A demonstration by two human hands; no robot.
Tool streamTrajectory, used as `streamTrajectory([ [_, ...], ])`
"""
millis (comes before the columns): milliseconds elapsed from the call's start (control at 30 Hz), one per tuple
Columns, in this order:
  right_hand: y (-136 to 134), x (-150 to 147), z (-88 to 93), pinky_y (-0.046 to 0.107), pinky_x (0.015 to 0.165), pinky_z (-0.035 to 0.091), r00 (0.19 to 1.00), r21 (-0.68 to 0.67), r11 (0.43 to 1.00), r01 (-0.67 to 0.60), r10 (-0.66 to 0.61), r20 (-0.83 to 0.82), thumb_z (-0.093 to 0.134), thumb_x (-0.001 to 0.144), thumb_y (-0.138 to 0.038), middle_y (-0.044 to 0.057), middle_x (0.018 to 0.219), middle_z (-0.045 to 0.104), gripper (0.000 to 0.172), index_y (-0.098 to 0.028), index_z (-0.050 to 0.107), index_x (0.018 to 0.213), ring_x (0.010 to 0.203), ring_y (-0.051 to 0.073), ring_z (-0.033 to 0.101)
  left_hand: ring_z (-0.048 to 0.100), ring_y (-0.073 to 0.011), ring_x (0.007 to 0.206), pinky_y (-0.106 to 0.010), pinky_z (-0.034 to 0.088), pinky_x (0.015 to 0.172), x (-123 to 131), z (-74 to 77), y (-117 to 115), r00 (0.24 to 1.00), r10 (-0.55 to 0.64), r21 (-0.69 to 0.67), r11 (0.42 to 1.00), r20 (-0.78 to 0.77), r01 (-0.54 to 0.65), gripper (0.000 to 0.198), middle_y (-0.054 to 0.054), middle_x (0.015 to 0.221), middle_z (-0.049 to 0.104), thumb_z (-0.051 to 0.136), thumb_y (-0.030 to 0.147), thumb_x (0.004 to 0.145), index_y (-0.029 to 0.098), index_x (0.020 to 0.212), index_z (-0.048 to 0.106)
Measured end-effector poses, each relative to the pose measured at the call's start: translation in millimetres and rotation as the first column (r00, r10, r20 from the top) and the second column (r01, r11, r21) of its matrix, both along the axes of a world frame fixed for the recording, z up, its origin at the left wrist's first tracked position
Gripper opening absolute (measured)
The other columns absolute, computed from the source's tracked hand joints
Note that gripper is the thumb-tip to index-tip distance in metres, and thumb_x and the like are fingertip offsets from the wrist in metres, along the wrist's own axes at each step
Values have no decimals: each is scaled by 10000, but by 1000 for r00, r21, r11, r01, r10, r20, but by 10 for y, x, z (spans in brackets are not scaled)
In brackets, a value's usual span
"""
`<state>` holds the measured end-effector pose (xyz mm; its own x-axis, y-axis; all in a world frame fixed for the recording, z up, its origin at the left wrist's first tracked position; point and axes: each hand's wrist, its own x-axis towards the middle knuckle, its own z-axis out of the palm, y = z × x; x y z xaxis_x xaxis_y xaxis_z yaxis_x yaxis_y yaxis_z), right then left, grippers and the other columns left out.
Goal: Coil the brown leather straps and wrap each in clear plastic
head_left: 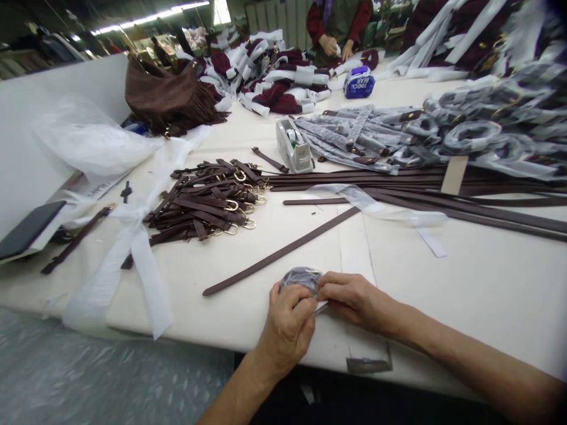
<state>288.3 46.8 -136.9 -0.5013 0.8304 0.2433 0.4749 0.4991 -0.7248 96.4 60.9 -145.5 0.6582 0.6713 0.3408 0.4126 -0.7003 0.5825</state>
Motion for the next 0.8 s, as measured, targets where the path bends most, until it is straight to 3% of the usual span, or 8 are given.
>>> streamTrajectory([
  [233,1,58,-61,233,708,460,999,44,998,-33,32,20,435,861,-100,98,914,596,178,-126,605,908,807,149,560,573,-160,787,-445,315,900,-4,31,48,999,31,-84,996,32,-29,193,0,784,604,489,54,753,209,853,544],
  [433,11,148,42,246,808,468,990,-43,990,-138,138,20,445,830,-75,112,1028,580,239,-124,607,998,901,156,556,557,-161,734,-515,371,852,2,-31,42,999,35,124,992,-14,-33,192,-37,801,589,484,61,743,204,817,589],
  [600,5,96,45,272,820,473,996,-97,993,-75,79,41,502,869,-227,114,1000,567,196,-105,590,996,899,167,548,586,-196,806,-558,376,879,0,-38,6,998,-8,288,957,-68,27,132,-102,887,625,506,88,771,162,847,586],
  [700,6,68,-2,267,834,468,996,-76,996,-45,50,67,449,905,-236,110,1008,562,211,-117,587,1010,910,155,547,571,-250,965,-587,323,939,-49,7,-3,987,-74,240,965,-143,107,213,-147,1048,614,501,115,764,155,959,576],
  [800,9,61,-13,274,839,471,995,-59,996,-59,64,79,535,862,-287,115,1028,557,245,-115,576,1031,920,165,547,557,-237,1028,-558,311,964,-98,30,19,983,-127,151,978,-134,147,277,-117,1101,617,471,112,791,184,1049,542],
])
